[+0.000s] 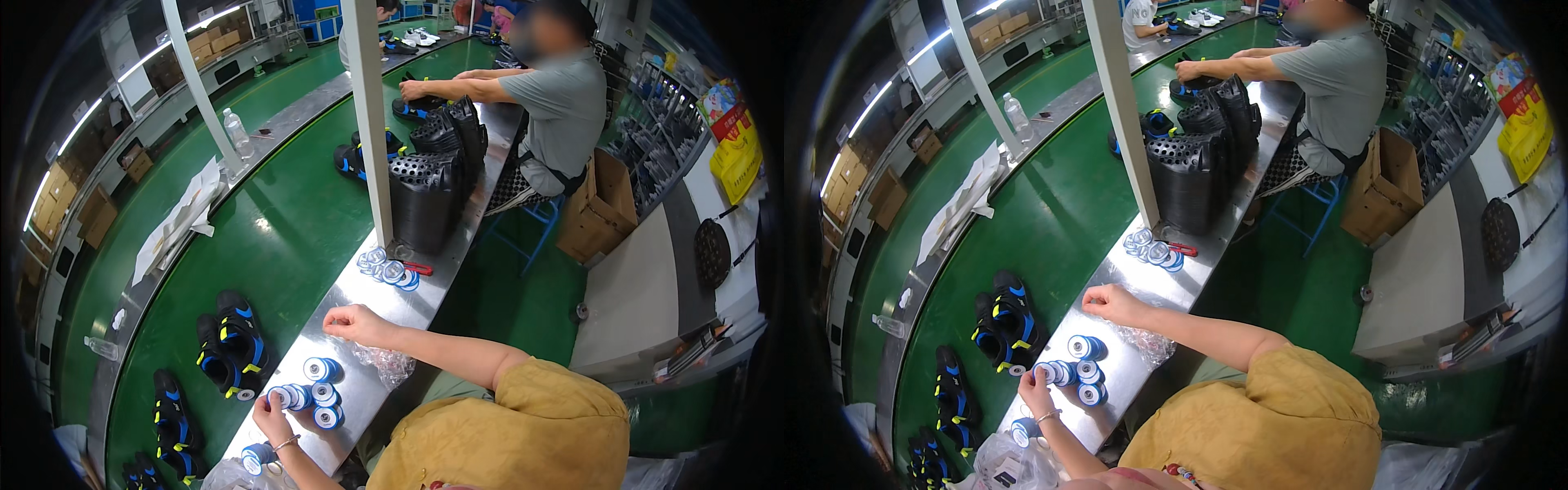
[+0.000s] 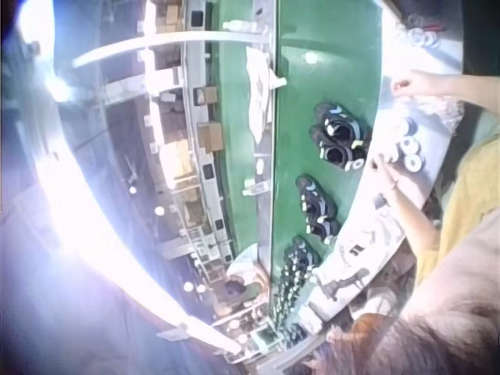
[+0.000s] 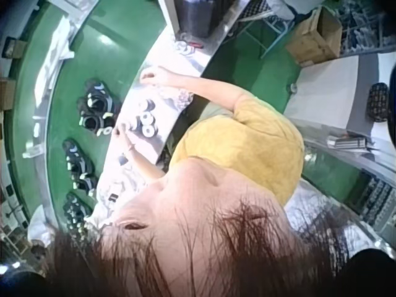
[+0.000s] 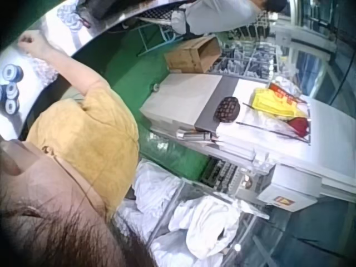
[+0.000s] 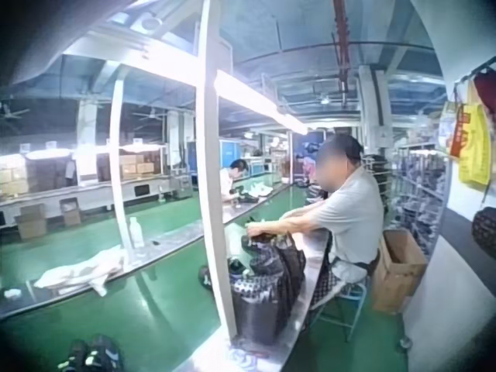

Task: The person attaches small blue and white circular tags to the laces of black and blue athletic shoes on a green conveyor belt. The person handles each shoe one at a time, threading the tag onto the laces and then placing the shoe back on the belt.

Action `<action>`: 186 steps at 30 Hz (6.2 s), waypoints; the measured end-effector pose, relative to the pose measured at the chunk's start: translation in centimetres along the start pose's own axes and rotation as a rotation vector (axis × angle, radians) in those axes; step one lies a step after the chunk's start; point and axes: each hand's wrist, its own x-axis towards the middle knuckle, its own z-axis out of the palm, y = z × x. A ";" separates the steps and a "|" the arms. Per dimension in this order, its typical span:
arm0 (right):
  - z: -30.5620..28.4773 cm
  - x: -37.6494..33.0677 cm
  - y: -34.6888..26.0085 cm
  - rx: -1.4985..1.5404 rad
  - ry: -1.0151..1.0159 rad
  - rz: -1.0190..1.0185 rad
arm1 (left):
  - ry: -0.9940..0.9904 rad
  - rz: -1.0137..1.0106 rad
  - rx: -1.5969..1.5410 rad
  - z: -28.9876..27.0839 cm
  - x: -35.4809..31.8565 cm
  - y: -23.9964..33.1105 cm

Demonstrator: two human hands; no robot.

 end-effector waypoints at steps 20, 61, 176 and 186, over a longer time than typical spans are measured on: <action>5.0 -3.6 -2.7 -0.290 -0.005 -0.288 | -0.076 -0.005 -0.576 5.7 -5.5 5.7; 6.9 -2.5 -2.1 -0.298 0.171 -0.416 | -0.045 0.101 -0.524 7.9 -4.9 5.9; -1.3 12.2 1.1 -0.263 0.188 -0.417 | -0.324 0.282 -0.184 12.3 13.0 8.4; -1.4 12.8 0.7 0.326 -0.072 -0.012 | -0.557 0.177 -0.219 13.1 13.2 8.1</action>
